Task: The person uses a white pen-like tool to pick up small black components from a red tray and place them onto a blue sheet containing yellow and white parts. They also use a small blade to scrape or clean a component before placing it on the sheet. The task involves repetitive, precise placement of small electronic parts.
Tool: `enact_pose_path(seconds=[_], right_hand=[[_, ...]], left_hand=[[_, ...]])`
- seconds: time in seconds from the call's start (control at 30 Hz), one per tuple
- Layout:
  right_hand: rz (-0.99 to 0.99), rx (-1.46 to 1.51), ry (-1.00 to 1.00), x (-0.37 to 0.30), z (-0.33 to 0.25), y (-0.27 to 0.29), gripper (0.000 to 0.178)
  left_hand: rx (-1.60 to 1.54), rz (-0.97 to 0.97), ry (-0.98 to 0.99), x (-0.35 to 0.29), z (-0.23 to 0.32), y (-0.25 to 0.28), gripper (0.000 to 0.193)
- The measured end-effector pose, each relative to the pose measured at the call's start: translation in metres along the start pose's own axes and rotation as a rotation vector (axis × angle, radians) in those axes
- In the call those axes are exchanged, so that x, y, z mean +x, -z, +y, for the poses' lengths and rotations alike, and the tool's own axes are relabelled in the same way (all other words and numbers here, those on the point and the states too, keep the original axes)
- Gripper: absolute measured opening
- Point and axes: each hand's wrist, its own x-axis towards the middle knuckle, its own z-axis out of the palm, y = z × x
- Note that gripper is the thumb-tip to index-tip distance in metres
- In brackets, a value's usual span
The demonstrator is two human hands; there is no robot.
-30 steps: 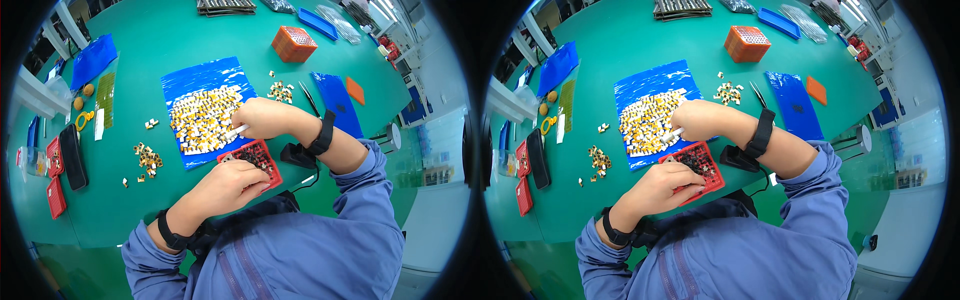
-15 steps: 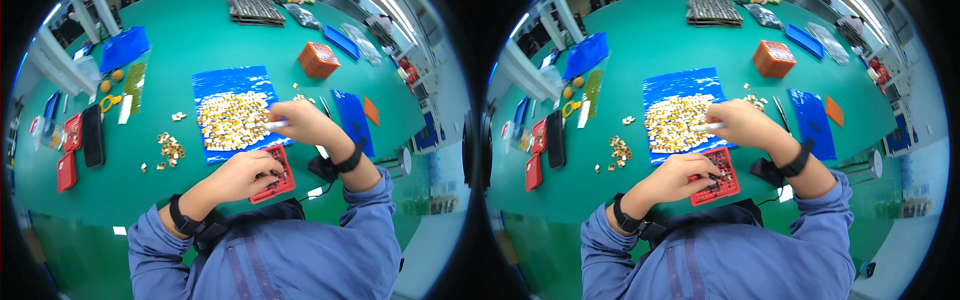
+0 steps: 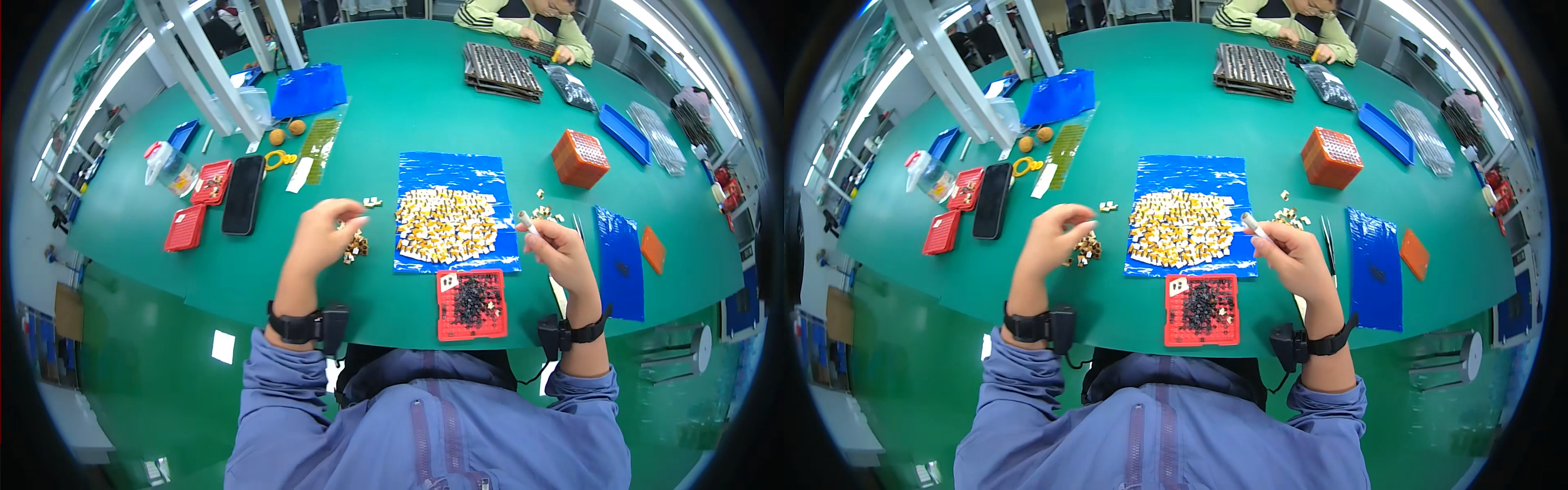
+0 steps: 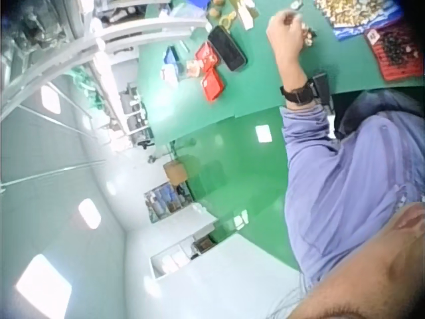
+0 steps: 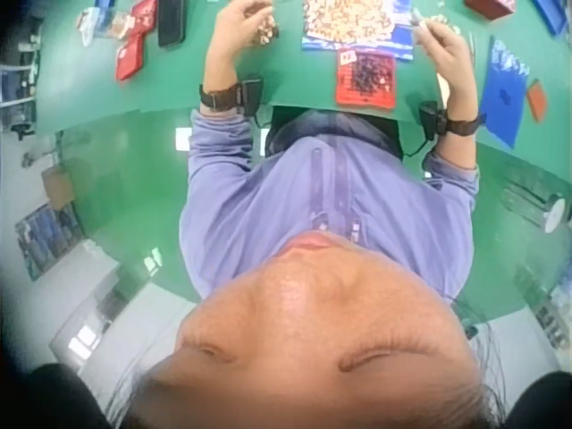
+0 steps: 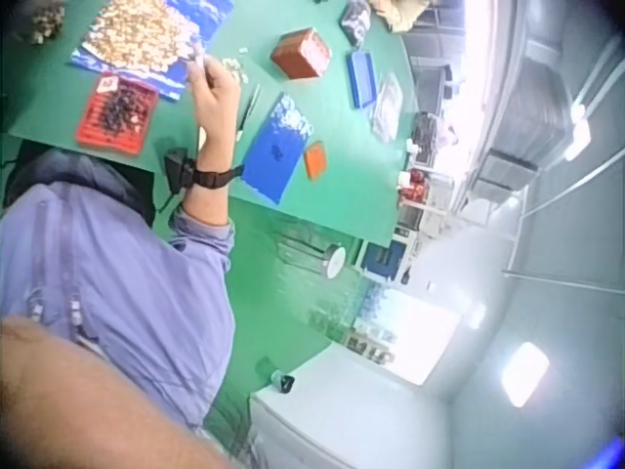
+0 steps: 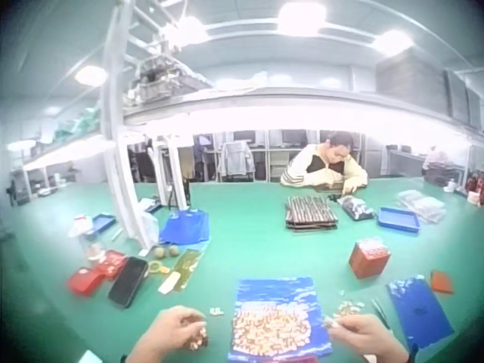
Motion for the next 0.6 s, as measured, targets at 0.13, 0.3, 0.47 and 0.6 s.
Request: enact_pose_path(seconds=[0.13,0.3,0.47,0.6], right_hand=[[-0.009,0.075,0.044,-0.001,0.007,0.003,0.024],[-0.052,0.048,0.072,-0.002,0.013,-0.003,0.021],[-0.103,-0.061,0.059,-0.011,0.010,-0.006,0.016],[-0.162,-0.018,0.088,-0.013,-0.006,-0.013,0.013]], left_hand=[[0.362,0.088,0.127,-0.044,-0.032,0.035,0.016],[0.291,0.023,0.255,-0.059,-0.047,0.037,0.016],[0.058,-0.021,0.276,-0.051,-0.034,0.035,0.013],[-0.672,-0.204,0.197,-0.042,0.028,0.008,0.007]])
